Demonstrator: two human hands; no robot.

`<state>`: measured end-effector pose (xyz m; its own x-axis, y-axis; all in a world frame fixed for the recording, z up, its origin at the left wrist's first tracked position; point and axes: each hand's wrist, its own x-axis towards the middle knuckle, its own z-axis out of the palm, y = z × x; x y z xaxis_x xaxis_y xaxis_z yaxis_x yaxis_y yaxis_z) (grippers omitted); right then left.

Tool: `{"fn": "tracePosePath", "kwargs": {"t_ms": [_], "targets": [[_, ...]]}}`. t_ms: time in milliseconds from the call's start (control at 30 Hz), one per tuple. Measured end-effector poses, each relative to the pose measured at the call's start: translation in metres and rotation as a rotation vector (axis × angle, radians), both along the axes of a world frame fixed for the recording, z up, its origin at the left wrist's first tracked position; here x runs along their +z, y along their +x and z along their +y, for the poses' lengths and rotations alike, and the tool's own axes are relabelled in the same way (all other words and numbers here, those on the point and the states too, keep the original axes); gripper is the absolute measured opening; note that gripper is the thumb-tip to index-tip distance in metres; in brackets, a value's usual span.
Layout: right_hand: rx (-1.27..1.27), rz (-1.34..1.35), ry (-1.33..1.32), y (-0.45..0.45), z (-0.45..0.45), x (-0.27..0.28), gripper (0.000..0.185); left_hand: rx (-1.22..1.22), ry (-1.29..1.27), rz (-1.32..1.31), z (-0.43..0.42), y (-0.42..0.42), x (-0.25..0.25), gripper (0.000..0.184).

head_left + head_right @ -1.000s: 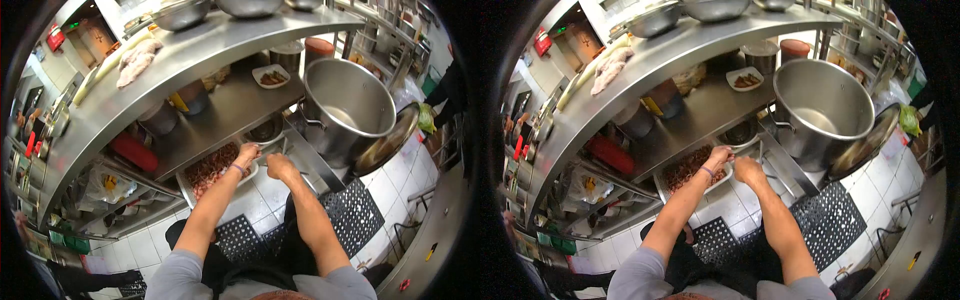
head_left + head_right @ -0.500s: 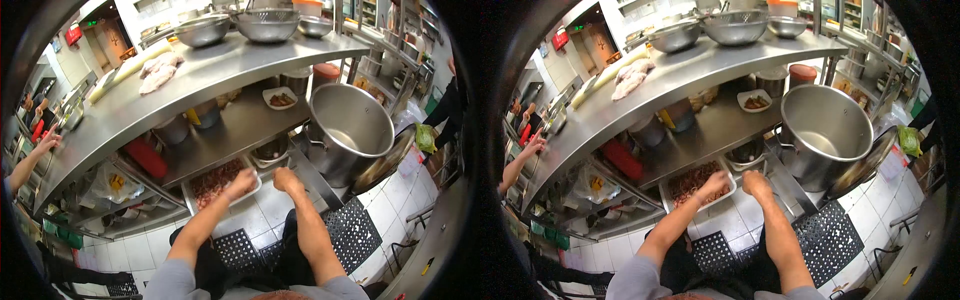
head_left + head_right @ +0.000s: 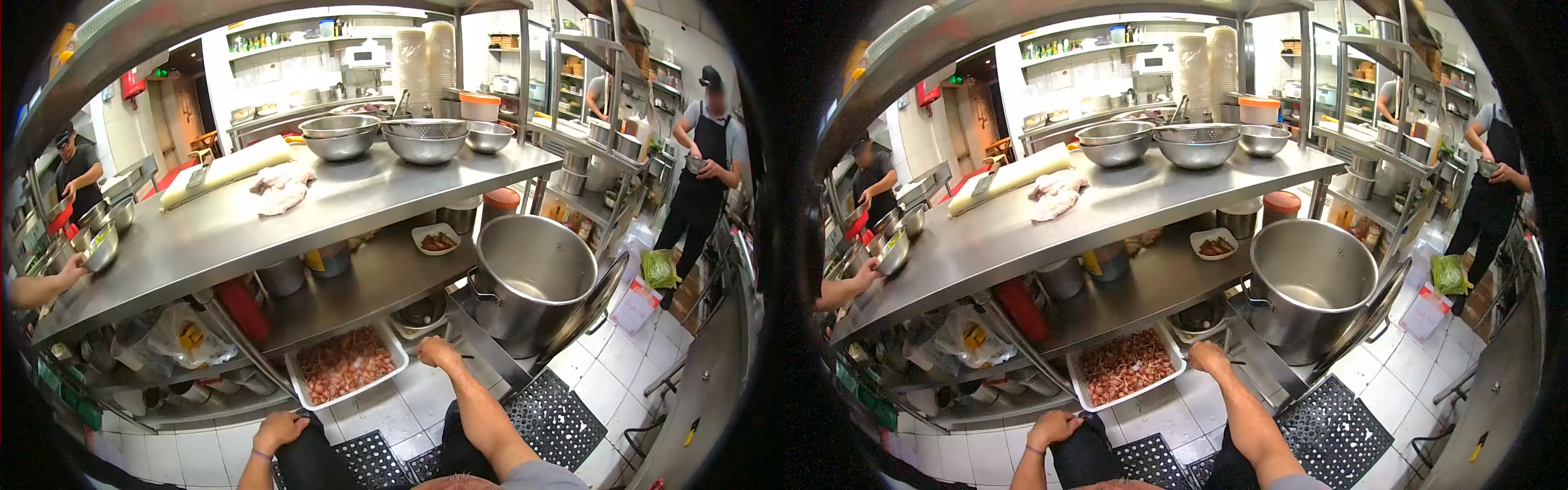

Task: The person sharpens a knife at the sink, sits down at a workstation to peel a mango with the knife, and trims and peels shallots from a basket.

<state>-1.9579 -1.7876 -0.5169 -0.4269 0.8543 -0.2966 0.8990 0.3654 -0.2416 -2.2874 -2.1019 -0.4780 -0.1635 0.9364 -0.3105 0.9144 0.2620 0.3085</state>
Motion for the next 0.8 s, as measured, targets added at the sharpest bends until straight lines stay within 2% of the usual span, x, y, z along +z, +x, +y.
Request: {"fn": "tracePosePath", "kwargs": {"t_ms": [100, 133, 200, 267, 300, 367, 400, 433, 500, 600, 700, 767, 800], "targets": [[0.047, 0.042, -0.008, -0.003, -0.004, 0.015, 0.03, 0.074, 0.114, 0.243, -0.026, 0.03, 0.005, 0.047], [0.165, 0.004, 0.062, -0.002, 0.006, -0.003, 0.03, 0.043, 0.162, 0.241, -0.033, 0.037, 0.006, 0.048], [0.165, 0.048, 0.094, -0.003, 0.023, -0.035, 0.027, -0.042, 0.247, 0.251, -0.039, 0.044, 0.018, 0.042], [0.207, 0.008, 0.109, -0.005, 0.013, -0.013, 0.024, -0.055, 0.16, -0.044, -0.032, 0.042, 0.05, 0.035], [0.306, 0.02, 0.246, -0.001, 0.028, -0.043, 0.024, -0.056, 0.205, -0.16, -0.031, 0.037, 0.047, 0.032], [0.14, 0.096, 0.053, -0.006, 0.018, -0.02, 0.024, 0.018, 0.301, -0.282, -0.022, 0.033, 0.044, 0.03], [0.104, 0.121, -0.019, -0.009, 0.019, -0.018, 0.024, 0.079, 0.429, -0.175, -0.022, 0.034, 0.03, 0.031], [0.05, 0.143, -0.085, -0.01, 0.017, -0.012, 0.025, 0.182, 0.371, 0.037, -0.025, 0.04, 0.033, 0.032], [-0.091, 0.204, -0.162, -0.015, -0.014, 0.033, 0.024, 0.236, 0.148, 0.26, -0.031, 0.048, 0.026, 0.034], [-0.122, 0.238, -0.169, -0.024, -0.022, 0.05, 0.023, 0.166, 0.408, 0.291, -0.047, 0.06, 0.017, 0.034], [-0.032, 0.252, -0.114, -0.018, -0.01, 0.028, 0.021, 0.01, 0.233, 0.005, -0.047, 0.062, 0.032, 0.034], [0.052, 0.267, -0.016, -0.012, 0.008, -0.007, 0.022, -0.034, 0.302, -0.18, -0.04, 0.07, 0.045, 0.035], [0.024, 0.275, -0.018, -0.013, 0.003, 0.0, 0.022, -0.054, 0.325, -0.247, -0.034, 0.073, 0.045, 0.035]]}}
